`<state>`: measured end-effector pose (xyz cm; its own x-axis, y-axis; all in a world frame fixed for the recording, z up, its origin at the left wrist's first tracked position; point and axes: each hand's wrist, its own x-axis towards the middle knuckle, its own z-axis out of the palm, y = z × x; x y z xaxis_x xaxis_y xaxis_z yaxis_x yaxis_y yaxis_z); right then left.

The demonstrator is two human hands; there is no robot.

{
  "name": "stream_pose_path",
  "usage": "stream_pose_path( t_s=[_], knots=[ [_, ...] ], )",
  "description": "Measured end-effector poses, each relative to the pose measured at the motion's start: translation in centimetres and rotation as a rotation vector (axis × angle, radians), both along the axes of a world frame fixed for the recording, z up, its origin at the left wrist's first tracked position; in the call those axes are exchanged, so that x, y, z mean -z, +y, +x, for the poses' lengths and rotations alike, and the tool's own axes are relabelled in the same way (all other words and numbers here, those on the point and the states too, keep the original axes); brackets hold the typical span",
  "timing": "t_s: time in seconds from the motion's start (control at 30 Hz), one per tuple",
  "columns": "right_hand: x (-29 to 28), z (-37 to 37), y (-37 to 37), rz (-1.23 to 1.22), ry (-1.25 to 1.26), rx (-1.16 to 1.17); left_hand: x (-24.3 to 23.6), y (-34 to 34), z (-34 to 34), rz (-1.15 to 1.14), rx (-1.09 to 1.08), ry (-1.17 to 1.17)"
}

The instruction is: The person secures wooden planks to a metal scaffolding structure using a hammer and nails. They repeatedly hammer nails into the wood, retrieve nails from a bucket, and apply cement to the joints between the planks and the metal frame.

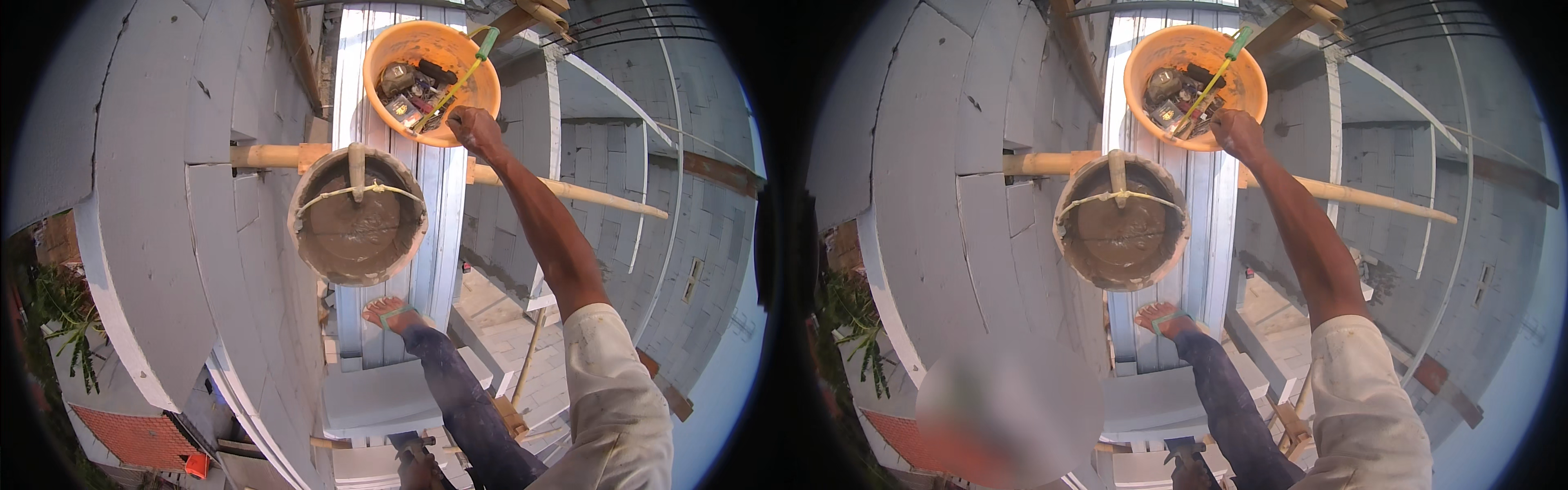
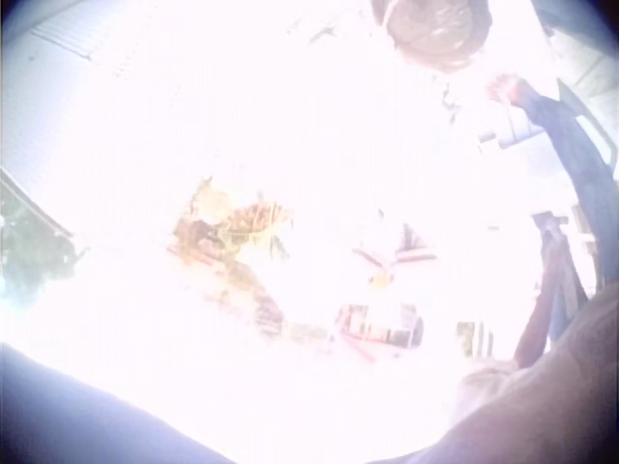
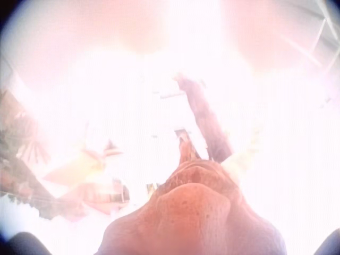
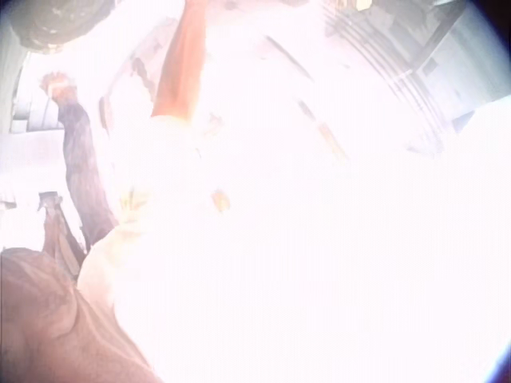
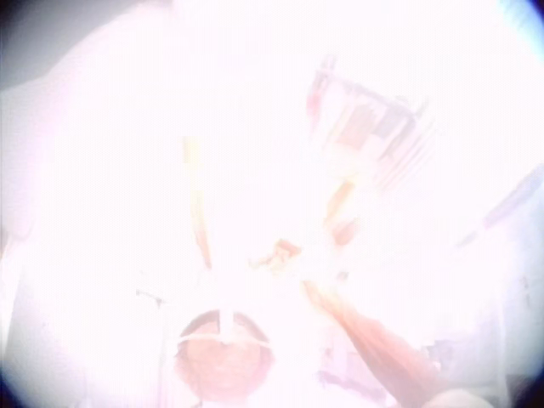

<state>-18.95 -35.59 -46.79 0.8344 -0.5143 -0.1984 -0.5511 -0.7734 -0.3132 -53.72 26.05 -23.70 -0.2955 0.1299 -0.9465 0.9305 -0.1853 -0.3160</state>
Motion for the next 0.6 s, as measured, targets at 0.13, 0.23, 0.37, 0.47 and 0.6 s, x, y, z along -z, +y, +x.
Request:
stream_pose_path(
  t_s=[0.13,0.23,0.37,0.47,0.6],
  knots=[
    [3.8,3.8,-0.8,0.033,-0.028,-0.005,1.6,-1.7,0.1,0.036,0.014,0.000],
    [8.0,5.4,-1.8,0.008,-0.160,-0.027,2.5,-2.4,0.3,0.053,0.014,0.016],
    [11.3,6.9,-3.3,-0.228,-0.043,-0.277,3.7,-2.8,0.5,0.065,0.014,0.021],
    [11.8,7.7,-3.8,-0.146,0.148,-0.236,4.2,-3.2,0.7,0.072,0.007,0.028],
    [11.9,8.2,-3.6,-0.180,0.149,-0.341,4.6,-4.0,0.4,0.082,-0.028,0.030]
  ],
)
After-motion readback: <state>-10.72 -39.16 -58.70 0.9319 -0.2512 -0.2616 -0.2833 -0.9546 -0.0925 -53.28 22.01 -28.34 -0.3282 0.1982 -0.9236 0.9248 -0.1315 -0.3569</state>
